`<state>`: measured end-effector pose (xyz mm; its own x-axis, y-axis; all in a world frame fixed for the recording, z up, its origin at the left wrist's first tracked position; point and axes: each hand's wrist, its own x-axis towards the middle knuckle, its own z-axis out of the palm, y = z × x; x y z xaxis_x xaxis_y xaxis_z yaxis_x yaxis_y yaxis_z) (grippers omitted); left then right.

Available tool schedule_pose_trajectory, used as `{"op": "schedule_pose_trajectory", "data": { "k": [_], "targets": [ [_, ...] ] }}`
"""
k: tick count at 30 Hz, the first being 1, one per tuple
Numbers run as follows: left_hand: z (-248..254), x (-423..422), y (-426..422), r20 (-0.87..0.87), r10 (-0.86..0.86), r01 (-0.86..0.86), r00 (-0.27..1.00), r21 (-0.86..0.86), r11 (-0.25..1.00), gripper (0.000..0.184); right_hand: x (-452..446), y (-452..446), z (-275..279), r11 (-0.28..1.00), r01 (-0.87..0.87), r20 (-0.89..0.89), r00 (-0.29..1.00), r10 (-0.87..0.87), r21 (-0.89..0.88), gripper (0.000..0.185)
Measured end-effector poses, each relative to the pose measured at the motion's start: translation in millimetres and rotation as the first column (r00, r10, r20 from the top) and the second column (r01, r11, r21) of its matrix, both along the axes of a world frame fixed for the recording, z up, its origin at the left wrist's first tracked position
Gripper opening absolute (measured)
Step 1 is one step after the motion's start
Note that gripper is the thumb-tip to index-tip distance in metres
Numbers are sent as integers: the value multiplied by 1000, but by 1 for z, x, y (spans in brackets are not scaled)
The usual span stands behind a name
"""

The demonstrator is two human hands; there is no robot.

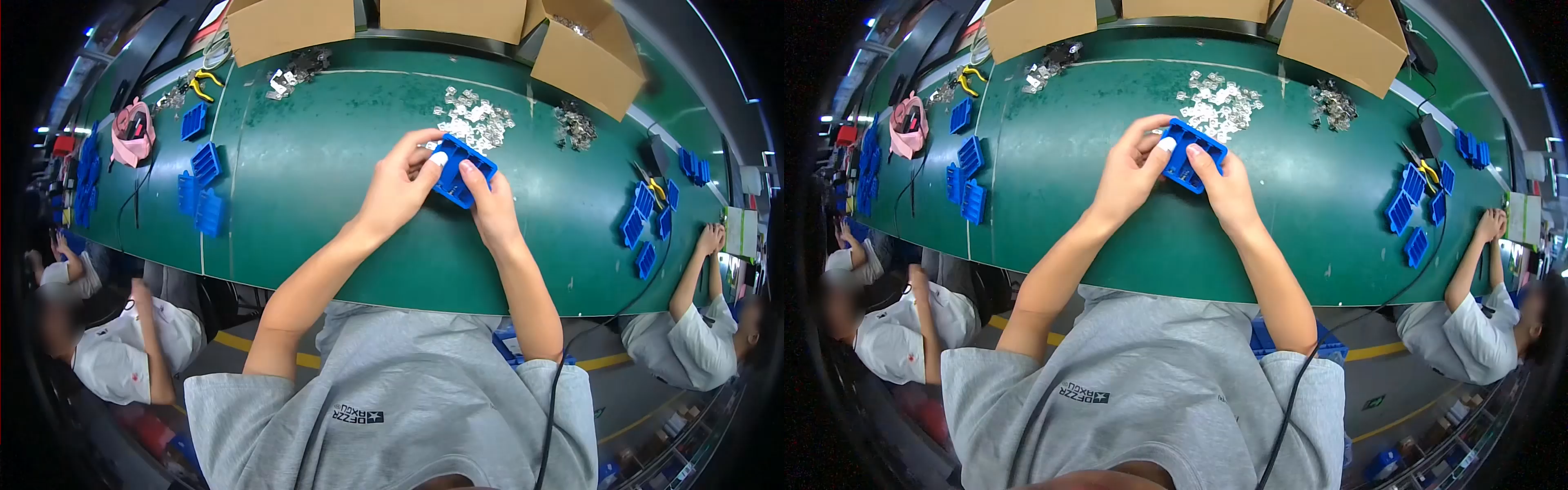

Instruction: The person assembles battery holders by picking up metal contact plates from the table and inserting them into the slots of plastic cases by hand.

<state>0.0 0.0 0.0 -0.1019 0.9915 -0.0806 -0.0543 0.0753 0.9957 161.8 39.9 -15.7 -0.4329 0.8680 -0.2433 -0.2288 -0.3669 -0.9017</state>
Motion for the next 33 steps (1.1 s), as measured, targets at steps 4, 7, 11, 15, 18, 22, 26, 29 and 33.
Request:
{"op": "schedule_pose_trajectory", "data": {
  "k": [4,7,11,15,18,22,26,29,33],
  "targets": [
    [-1,-20,13,-409,315,-170,857,353,920,21,3,11,9,997,74,1,997,-74,19,33],
    [-21,-97,35,-518,654,-444,551,481,756,19,1,13,20,993,114,-39,993,-115,-15,33],
    [-52,-201,49,-659,713,-601,240,476,643,21,5,14,24,995,90,-43,995,-91,-31,34],
    [-37,-210,59,-844,526,-511,105,408,757,26,1,9,20,997,68,-35,997,-69,-37,37],
    [-39,-212,67,-917,398,-449,-1,356,819,27,-2,8,15,997,53,-50,997,-55,-50,38],
    [-29,-202,64,-927,372,-415,-45,356,837,22,-1,10,12,995,29,-80,996,-37,-100,40],
    [-7,-157,49,-721,475,-134,504,478,868,15,-1,10,17,987,3,-150,988,-28,-161,44],
    [12,-105,40,-643,508,-69,573,580,812,10,5,11,17,980,-55,-236,972,9,-190,47],
    [28,-58,26,-462,436,-131,772,556,821,10,6,14,22,962,-126,-369,929,28,-243,50]
  ]
}}
